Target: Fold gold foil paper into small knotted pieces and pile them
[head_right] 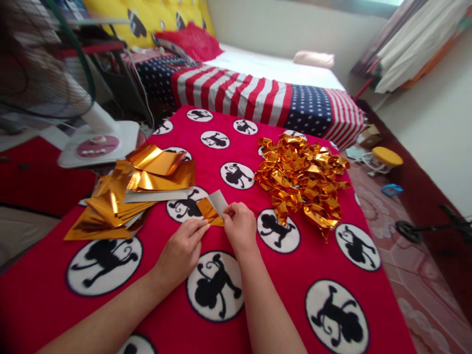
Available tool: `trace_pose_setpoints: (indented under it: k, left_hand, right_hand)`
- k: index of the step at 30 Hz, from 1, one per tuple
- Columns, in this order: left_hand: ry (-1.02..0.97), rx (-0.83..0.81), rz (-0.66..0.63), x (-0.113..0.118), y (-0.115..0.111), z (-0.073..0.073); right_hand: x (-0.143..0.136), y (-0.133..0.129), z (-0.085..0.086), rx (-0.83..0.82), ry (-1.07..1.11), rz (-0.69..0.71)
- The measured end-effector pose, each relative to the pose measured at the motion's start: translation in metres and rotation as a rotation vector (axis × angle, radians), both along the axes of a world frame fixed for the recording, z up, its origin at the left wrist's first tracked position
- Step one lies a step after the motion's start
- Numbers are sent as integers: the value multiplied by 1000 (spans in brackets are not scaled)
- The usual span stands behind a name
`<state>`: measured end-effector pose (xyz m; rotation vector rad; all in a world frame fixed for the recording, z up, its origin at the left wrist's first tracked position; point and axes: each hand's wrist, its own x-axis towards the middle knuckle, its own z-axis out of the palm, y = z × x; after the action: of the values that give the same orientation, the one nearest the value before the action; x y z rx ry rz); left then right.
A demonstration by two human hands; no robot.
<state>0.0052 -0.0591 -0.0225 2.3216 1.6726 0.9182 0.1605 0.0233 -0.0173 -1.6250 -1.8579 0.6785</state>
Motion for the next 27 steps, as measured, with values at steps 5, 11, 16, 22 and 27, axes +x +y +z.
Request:
trace_pose_setpoints:
  k: [5,11,16,22,27]
  left_hand:
    - [7,0,6,0,0,1]
    - [17,-20,7,0,0,0]
    - [20,-10,16,0,1,3]
    - [12,-16,13,-1,1,3]
    - [18,-22,42,1,2,5]
  right_hand:
    - [-1,-6,0,12,134,-26]
    - [-12,-24,1,92,23,-35]
    - [-8,-27,1,85,12,-18]
    - [6,-30,3,75,23,-38]
    - [12,-34,4,146,18,-42]
